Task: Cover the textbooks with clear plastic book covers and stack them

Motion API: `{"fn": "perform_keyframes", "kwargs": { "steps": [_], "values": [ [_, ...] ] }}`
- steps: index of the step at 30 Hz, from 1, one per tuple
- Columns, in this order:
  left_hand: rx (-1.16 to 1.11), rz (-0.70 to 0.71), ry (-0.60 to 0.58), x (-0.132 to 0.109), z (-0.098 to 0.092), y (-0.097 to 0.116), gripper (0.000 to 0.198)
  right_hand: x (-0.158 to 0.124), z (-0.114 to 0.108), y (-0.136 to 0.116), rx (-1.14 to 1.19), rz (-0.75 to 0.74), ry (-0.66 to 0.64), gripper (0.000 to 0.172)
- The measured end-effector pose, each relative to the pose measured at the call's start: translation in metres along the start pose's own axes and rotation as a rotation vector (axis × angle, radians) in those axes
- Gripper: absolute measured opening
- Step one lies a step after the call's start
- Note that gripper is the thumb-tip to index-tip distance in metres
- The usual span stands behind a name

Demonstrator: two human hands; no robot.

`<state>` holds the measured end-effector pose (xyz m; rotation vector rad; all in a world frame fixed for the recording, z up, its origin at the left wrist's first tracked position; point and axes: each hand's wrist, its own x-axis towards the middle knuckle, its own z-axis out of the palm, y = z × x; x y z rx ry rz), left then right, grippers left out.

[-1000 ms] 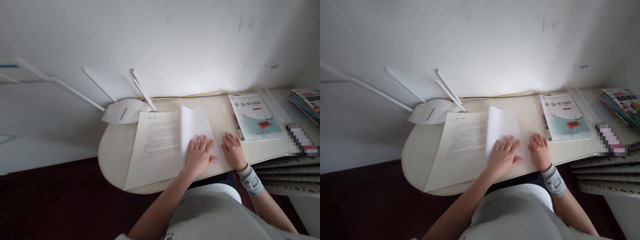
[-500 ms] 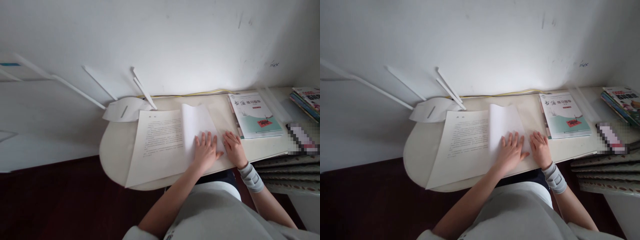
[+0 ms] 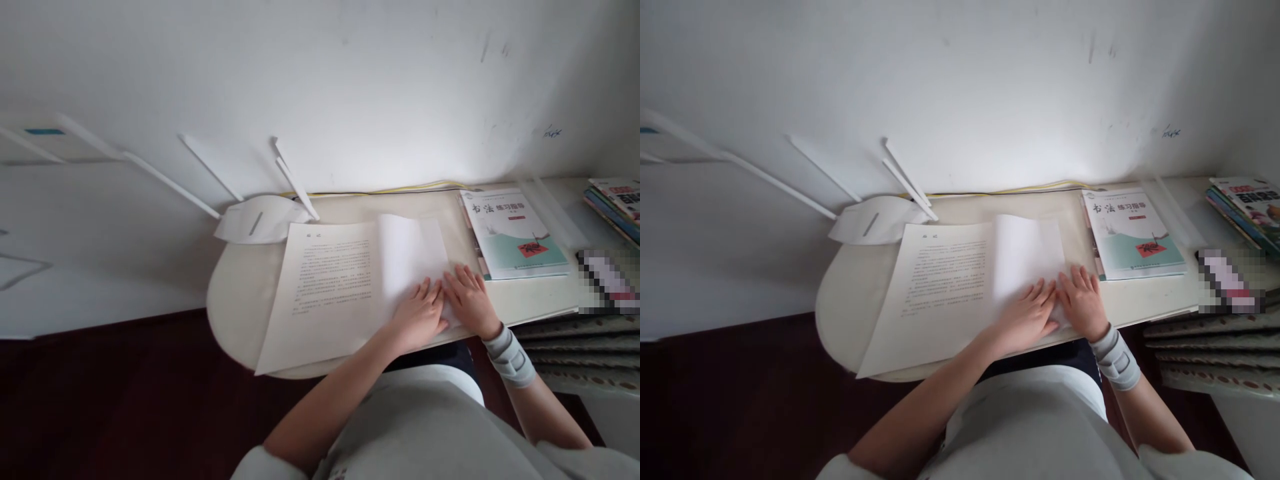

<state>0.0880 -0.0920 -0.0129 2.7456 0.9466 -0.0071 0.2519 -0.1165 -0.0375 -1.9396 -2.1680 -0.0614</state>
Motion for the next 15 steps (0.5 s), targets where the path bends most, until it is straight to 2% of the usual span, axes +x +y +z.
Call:
{"fn": "perform_keyframes", "kwargs": {
  "steps": [2, 4, 6, 8, 10, 12, 14, 15],
  "values": [
    [-0.059, 0.01, -0.007, 0.005, -0.006, -0.004, 0.061, 0.0, -0.007, -0.005, -0.009, -0.015, -0.012, 0.041],
    [-0.136, 0.015, 0.04, 0.003, -0.015, -0.009, 0.057, -0.001, -0.013, -0.013, -0.026, -0.046, 0.011, 0.042],
    [-0.217, 0.002, 0.159, -0.007, -0.026, -0.017, 0.049, -0.003, -0.019, -0.02, -0.05, -0.123, 0.034, 0.04],
    [-0.256, -0.068, 0.333, -0.029, -0.034, -0.031, 0.043, -0.005, -0.024, -0.025, -0.068, -0.233, 0.015, 0.038],
    [-0.222, -0.206, 0.504, -0.059, -0.037, -0.05, 0.04, -0.007, -0.026, -0.026, -0.09, -0.29, -0.017, 0.037],
    [-0.141, -0.421, 0.619, -0.093, -0.033, -0.073, 0.042, -0.008, -0.027, -0.024, -0.116, -0.272, -0.028, 0.036],
    [-0.083, -0.661, 0.654, -0.123, -0.022, -0.095, 0.047, -0.008, -0.026, -0.022, -0.131, -0.239, -0.025, 0.038],
    [-0.087, -0.75, 0.635, -0.136, -0.015, -0.104, 0.05, -0.006, -0.025, -0.022, -0.132, -0.236, -0.026, 0.038]
  ]
}}
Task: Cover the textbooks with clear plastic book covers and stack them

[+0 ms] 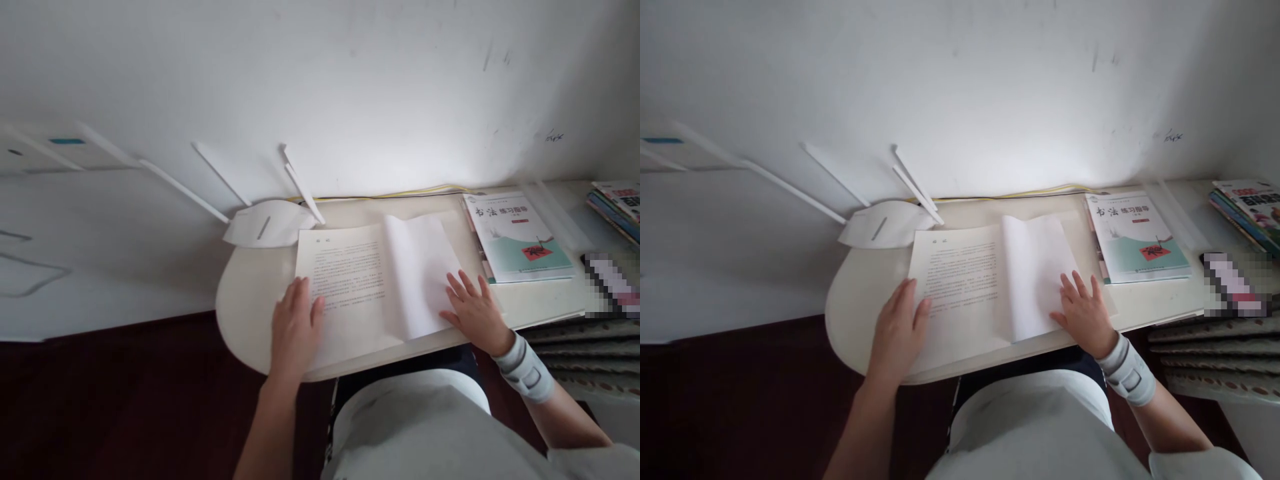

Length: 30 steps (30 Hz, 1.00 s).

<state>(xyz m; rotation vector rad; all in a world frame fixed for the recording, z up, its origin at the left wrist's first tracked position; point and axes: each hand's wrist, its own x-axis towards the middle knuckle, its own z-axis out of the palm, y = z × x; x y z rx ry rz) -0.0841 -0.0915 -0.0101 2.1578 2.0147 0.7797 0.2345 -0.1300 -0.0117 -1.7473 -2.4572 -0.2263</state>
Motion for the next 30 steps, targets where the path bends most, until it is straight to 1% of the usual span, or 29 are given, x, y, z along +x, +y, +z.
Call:
{"fn": "perform_keyframes", "kwargs": {
  "steps": [2, 3, 5, 7, 10, 14, 17, 21, 26, 28, 30],
  "values": [
    [0.005, -0.103, -0.059, -0.008, 0.002, -0.023, 0.053, 0.005, 0.003, -0.001, 0.012, -0.03, -0.006, 0.041],
    [-0.006, -0.127, -0.087, -0.01, 0.003, -0.03, 0.054, 0.008, 0.006, -0.002, 0.021, -0.051, -0.005, 0.044],
    [-0.029, -0.139, -0.112, -0.013, 0.005, -0.037, 0.056, 0.014, 0.011, -0.004, 0.038, -0.087, 0.005, 0.048],
    [-0.031, -0.141, -0.13, -0.015, 0.005, -0.04, 0.06, 0.019, 0.015, -0.005, 0.047, -0.104, 0.017, 0.051],
    [0.009, -0.167, -0.195, -0.017, 0.001, -0.046, 0.065, 0.02, 0.019, -0.007, 0.046, -0.105, 0.021, 0.053],
    [0.132, -0.202, -0.219, -0.025, -0.007, -0.058, 0.059, 0.016, 0.017, -0.016, 0.043, -0.1, 0.01, 0.054],
    [0.217, -0.224, -0.258, -0.028, -0.015, -0.063, 0.056, 0.015, 0.016, -0.02, 0.046, -0.105, -0.003, 0.054],
    [0.252, -0.244, -0.305, -0.026, -0.021, -0.068, 0.056, 0.011, 0.016, -0.011, 0.032, -0.074, -0.003, 0.053],
    [0.229, -0.273, -0.297, -0.023, -0.02, -0.075, 0.054, 0.004, 0.014, 0.0, 0.033, -0.041, -0.009, 0.049],
    [0.226, -0.288, -0.306, -0.022, -0.019, -0.076, 0.055, 0.008, 0.011, -0.001, 0.04, -0.034, 0.001, 0.043],
    [0.219, -0.298, -0.315, -0.021, -0.019, -0.076, 0.055, 0.021, 0.008, -0.002, 0.046, -0.051, 0.013, 0.039]
  ]
}}
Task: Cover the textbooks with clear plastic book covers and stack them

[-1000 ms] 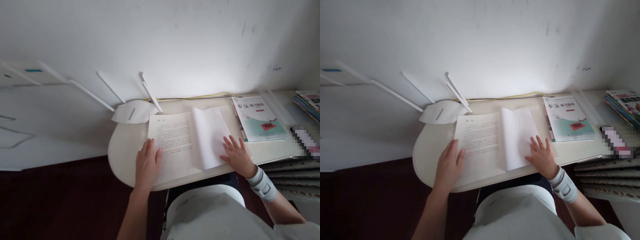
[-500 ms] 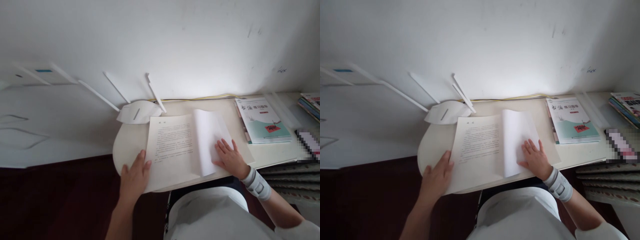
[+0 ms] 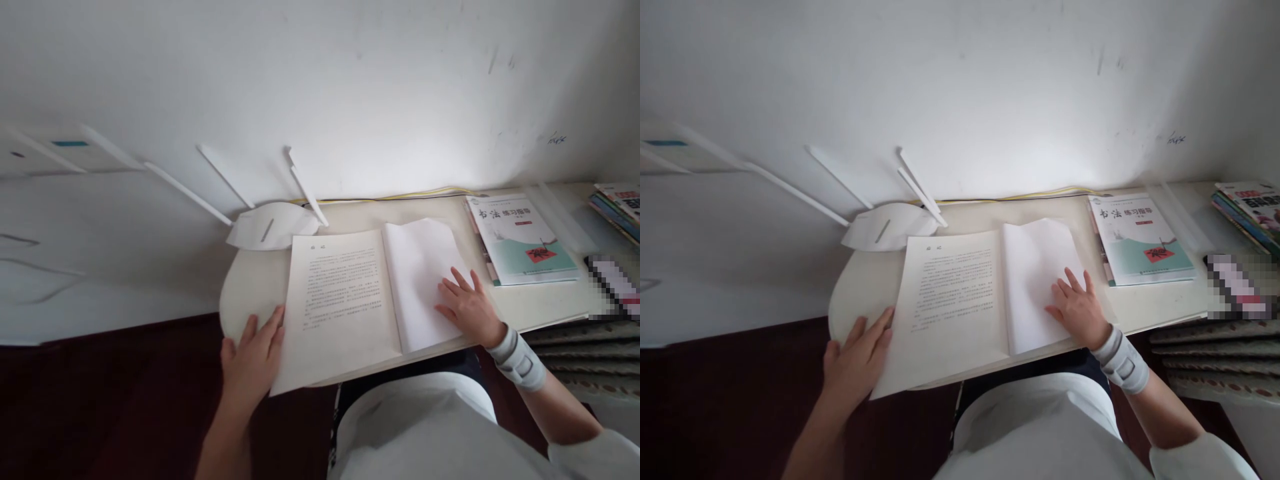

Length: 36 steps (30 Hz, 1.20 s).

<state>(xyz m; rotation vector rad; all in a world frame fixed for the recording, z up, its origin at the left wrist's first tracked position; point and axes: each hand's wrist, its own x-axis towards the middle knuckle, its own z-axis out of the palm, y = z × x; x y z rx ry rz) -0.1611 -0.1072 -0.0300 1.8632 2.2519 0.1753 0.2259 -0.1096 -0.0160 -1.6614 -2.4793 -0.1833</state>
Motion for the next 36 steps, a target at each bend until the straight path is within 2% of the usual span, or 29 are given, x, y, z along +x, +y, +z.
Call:
{"fn": "perform_keyframes", "kwargs": {
  "steps": [2, 5, 8, 14, 20, 25, 30, 36],
  "values": [
    [-0.012, 0.005, -0.006, 0.0, -0.001, 0.001, 0.053, 0.019, -0.001, 0.001, 0.0, -0.03, -0.003, 0.039],
    [-0.023, 0.02, 0.001, -0.001, -0.002, 0.003, 0.051, 0.048, 0.002, 0.005, -0.011, -0.041, -0.061, 0.049],
    [-0.026, 0.011, -0.001, -0.003, -0.002, 0.004, 0.05, 0.061, 0.007, 0.009, -0.018, -0.043, -0.132, 0.062],
    [-0.043, -0.021, 0.014, -0.004, -0.002, 0.004, 0.05, 0.051, 0.014, 0.017, -0.042, -0.059, -0.099, 0.067],
    [-0.008, -0.015, 0.012, -0.003, 0.0, 0.001, 0.051, 0.046, 0.008, 0.028, -0.097, -0.049, -0.131, 0.067],
    [-0.02, -0.012, 0.007, 0.0, 0.003, -0.003, 0.048, 0.055, -0.002, 0.02, -0.095, -0.079, -0.162, 0.061],
    [-0.025, -0.002, 0.029, -0.002, 0.004, -0.005, 0.048, 0.069, -0.002, 0.007, -0.032, -0.155, -0.193, 0.071],
    [-0.036, 0.005, 0.032, -0.003, 0.001, -0.005, 0.047, 0.066, 0.008, 0.02, -0.01, -0.16, -0.246, 0.072]
  ]
}}
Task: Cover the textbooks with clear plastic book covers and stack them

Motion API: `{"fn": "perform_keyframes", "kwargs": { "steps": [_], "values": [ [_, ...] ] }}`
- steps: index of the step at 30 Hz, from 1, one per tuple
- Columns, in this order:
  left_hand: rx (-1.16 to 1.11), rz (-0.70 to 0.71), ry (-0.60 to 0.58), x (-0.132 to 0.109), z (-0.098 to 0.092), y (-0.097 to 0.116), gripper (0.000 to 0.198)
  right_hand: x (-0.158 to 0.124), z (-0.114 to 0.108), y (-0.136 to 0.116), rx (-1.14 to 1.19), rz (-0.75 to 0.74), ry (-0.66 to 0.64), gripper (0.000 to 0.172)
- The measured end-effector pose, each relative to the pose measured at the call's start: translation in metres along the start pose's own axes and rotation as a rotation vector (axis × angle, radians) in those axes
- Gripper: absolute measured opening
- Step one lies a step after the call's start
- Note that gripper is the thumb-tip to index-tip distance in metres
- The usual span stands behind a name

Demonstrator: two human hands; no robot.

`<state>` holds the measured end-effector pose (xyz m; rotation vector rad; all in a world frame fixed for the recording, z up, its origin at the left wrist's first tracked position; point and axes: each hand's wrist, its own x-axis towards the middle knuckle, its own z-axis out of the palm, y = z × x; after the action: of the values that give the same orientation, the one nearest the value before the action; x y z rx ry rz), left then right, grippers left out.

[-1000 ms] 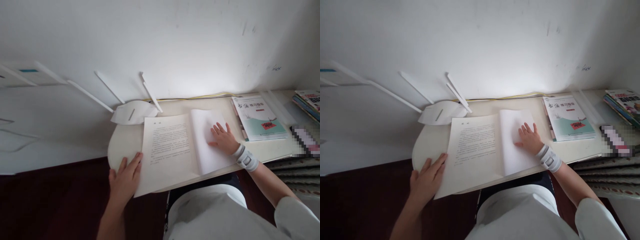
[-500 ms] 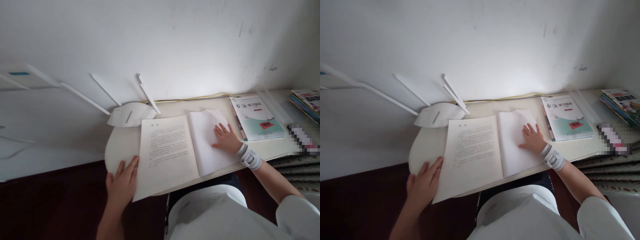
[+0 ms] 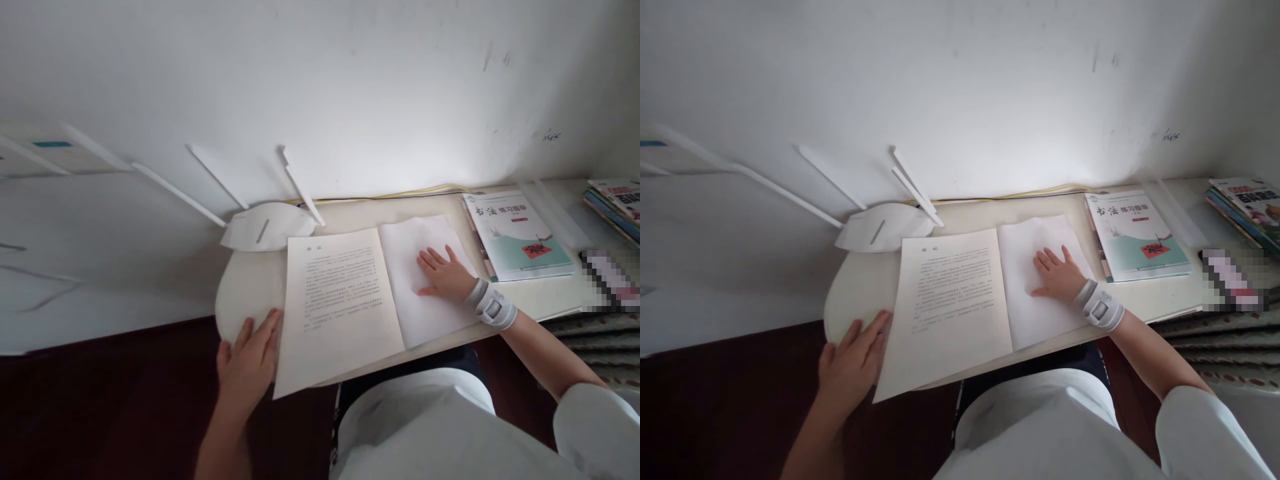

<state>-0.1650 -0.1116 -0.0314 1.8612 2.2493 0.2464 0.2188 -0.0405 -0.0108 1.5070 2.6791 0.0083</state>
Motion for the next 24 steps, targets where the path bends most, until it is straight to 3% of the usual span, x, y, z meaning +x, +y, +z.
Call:
{"fn": "perform_keyframes", "kwargs": {
  "steps": [4, 12, 24],
  "values": [
    [-0.006, 0.006, -0.006, 0.001, -0.002, 0.0, 0.047, -0.003, 0.001, 0.004, -0.011, 0.025, 0.021, 0.073],
    [0.004, 0.016, 0.003, 0.003, 0.0, -0.002, 0.05, -0.001, 0.003, -0.02, -0.011, -0.078, 0.091, 0.076],
    [0.014, 0.014, -0.002, 0.002, -0.001, -0.001, 0.047, -0.012, 0.004, -0.001, -0.032, 0.004, 0.043, 0.074]
  ]
}}
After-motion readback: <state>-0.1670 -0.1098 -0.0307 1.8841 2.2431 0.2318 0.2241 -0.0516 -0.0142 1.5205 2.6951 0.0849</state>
